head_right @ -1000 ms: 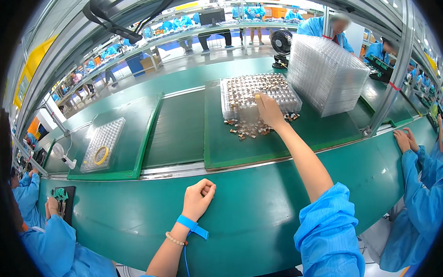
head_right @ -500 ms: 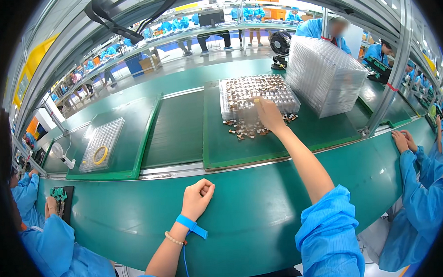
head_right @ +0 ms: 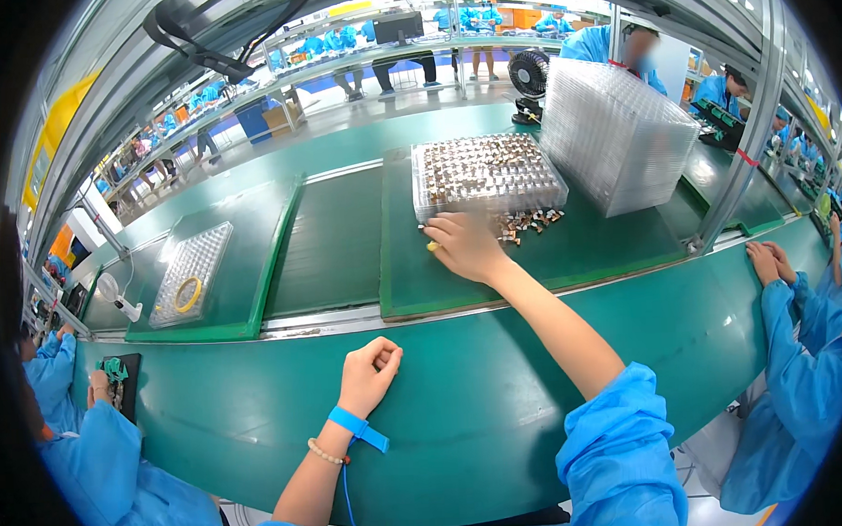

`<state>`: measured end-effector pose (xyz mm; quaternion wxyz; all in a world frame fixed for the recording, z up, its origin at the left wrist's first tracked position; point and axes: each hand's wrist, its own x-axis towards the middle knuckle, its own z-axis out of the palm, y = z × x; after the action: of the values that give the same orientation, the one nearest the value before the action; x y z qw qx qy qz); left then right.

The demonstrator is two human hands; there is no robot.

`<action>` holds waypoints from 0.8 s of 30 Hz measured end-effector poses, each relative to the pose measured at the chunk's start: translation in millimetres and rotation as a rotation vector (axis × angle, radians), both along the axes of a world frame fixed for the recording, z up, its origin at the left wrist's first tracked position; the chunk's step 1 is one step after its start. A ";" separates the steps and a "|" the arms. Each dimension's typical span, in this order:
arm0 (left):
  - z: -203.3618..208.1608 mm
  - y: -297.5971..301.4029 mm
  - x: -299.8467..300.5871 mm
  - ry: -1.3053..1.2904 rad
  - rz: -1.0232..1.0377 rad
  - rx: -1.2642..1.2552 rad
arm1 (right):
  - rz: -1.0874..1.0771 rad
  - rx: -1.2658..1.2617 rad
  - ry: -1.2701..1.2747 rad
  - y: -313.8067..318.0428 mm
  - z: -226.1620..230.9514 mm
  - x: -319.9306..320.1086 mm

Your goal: Assembling small electronic circuit boards by placing yellow plastic caps onto specific components.

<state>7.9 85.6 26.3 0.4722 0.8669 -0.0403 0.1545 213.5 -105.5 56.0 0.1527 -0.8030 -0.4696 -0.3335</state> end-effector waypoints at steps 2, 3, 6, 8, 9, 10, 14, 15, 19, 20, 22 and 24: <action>-0.5 1.6 2.2 0.006 -0.003 -0.005 | -0.023 -0.044 -0.008 20.3 -7.5 5.8; 0.7 1.0 2.5 0.002 -0.005 -0.004 | -0.037 -0.061 -0.018 26.7 -11.1 10.1; 0.8 -0.4 1.1 -0.013 -0.010 -0.007 | -0.108 -0.119 0.064 27.8 -19.6 15.8; 0.4 0.3 0.6 -0.024 -0.009 -0.014 | -0.133 -0.133 0.051 21.0 -22.5 15.1; 0.0 0.1 0.7 -0.018 -0.008 -0.009 | -0.152 -0.162 0.048 13.8 -22.3 13.3; 0.2 0.5 0.4 -0.012 -0.007 -0.005 | -0.170 -0.191 0.044 5.7 -21.7 11.3; -0.5 -0.2 1.0 -0.006 -0.014 -0.015 | -0.141 -0.219 -0.019 -28.9 -12.6 -0.7; -0.8 0.2 0.8 -0.009 -0.014 -0.022 | -0.120 -0.203 -0.041 -34.9 -9.9 -5.2; -4.2 3.3 -0.3 -0.013 -0.011 -0.039 | -0.077 0.181 0.161 -63.0 2.1 -20.4; -4.7 5.1 -0.7 -0.011 -0.007 -0.039 | -0.092 0.275 0.208 -71.7 4.4 -18.2; -4.5 2.4 1.6 -0.021 -0.016 -0.026 | -0.408 0.498 0.180 -95.9 -12.7 1.5; -4.9 -1.0 3.7 -0.024 -0.027 -0.021 | -0.618 0.578 0.224 -119.2 -32.0 22.6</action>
<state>11.6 84.6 21.5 0.4827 0.8594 -0.0563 0.1591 236.1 -224.6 24.0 0.3142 -0.8613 -0.0753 -0.3920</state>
